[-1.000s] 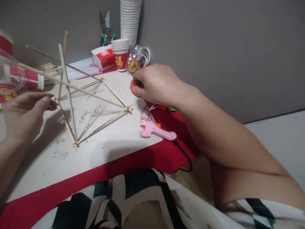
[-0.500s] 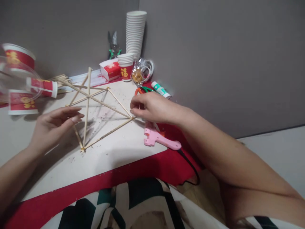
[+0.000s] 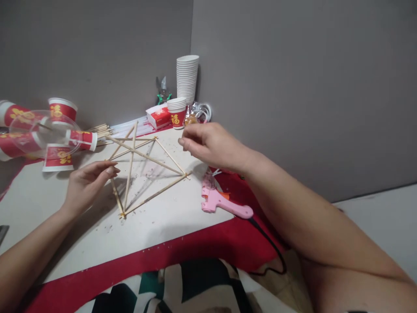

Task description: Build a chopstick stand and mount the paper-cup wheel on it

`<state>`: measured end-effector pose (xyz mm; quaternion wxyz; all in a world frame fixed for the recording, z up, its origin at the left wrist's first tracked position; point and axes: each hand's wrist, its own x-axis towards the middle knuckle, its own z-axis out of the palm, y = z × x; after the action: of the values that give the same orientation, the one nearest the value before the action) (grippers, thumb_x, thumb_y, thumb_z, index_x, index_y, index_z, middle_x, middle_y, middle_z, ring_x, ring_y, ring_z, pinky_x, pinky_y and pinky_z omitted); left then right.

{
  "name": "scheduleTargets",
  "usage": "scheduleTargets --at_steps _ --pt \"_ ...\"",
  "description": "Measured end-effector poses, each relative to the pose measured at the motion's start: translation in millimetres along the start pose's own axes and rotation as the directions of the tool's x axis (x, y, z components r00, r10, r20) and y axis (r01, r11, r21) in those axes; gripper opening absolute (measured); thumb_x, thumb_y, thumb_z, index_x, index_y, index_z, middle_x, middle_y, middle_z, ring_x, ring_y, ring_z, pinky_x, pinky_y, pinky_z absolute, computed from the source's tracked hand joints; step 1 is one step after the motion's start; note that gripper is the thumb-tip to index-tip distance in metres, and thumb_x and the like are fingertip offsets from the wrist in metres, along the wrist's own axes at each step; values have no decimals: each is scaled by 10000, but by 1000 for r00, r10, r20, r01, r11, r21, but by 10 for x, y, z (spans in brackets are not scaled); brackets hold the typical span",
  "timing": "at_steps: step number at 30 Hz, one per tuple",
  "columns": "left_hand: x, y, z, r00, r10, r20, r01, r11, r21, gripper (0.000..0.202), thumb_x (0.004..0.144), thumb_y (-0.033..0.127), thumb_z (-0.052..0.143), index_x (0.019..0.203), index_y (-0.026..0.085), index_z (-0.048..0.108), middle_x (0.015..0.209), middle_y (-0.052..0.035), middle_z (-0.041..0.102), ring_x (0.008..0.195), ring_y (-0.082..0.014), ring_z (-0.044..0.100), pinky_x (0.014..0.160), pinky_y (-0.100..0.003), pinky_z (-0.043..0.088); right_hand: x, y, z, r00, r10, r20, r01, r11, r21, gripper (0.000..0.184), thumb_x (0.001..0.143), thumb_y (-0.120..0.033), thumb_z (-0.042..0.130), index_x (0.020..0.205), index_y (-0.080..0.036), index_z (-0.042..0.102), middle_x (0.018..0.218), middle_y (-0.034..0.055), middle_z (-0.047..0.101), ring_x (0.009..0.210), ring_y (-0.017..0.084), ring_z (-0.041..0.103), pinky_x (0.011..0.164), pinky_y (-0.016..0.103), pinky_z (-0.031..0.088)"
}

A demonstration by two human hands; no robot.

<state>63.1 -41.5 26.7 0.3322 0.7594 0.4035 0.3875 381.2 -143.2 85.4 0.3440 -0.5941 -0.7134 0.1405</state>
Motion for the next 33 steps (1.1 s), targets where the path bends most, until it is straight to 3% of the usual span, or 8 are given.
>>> scheduleTargets --at_steps 4,8,13,21,27,33 --pt "16 -27 3 1000 24 -7 -24 1000 20 282 885 437 692 1012 199 774 849 -42 778 788 -186 731 786 -307 587 -9 130 -29 991 111 -75 -98 983 154 361 944 -511 582 723 -228 552 675 8 605 614 146 535 605 307 449" --pt "14 -21 6 997 83 -1 -82 993 82 246 895 429 668 969 216 766 836 -30 776 766 -183 726 767 -306 582 -9 285 6 985 163 -52 -155 978 141 391 924 -528 618 696 -221 540 647 2 573 615 143 508 592 310 428" --pt "8 -8 10 985 170 10 -168 965 201 202 886 404 660 791 236 721 775 -12 760 725 -183 693 743 -307 558 8 404 55 986 166 -21 -161 974 158 366 864 -526 659 713 -212 546 656 -11 539 619 131 478 571 293 395" --pt "29 -89 1 964 268 8 -264 943 201 338 930 365 569 654 200 671 643 -17 703 604 -143 635 650 -276 507 15 464 100 988 145 45 -149 984 94 310 841 -517 603 785 -212 621 705 16 623 642 165 563 614 308 461" --pt "33 -104 -17 962 273 7 -269 942 202 293 908 339 601 666 199 687 665 -16 725 618 -148 656 645 -272 514 3 538 62 985 161 58 -163 986 38 334 867 -518 573 735 -213 597 677 11 613 629 160 550 609 302 436" --pt "49 -121 -22 964 265 -23 -253 941 225 137 882 316 639 806 218 697 810 -15 744 715 -165 675 728 -294 530 26 551 57 976 172 133 -168 985 -39 209 834 -378 564 736 -200 615 691 8 642 654 148 556 646 283 415"
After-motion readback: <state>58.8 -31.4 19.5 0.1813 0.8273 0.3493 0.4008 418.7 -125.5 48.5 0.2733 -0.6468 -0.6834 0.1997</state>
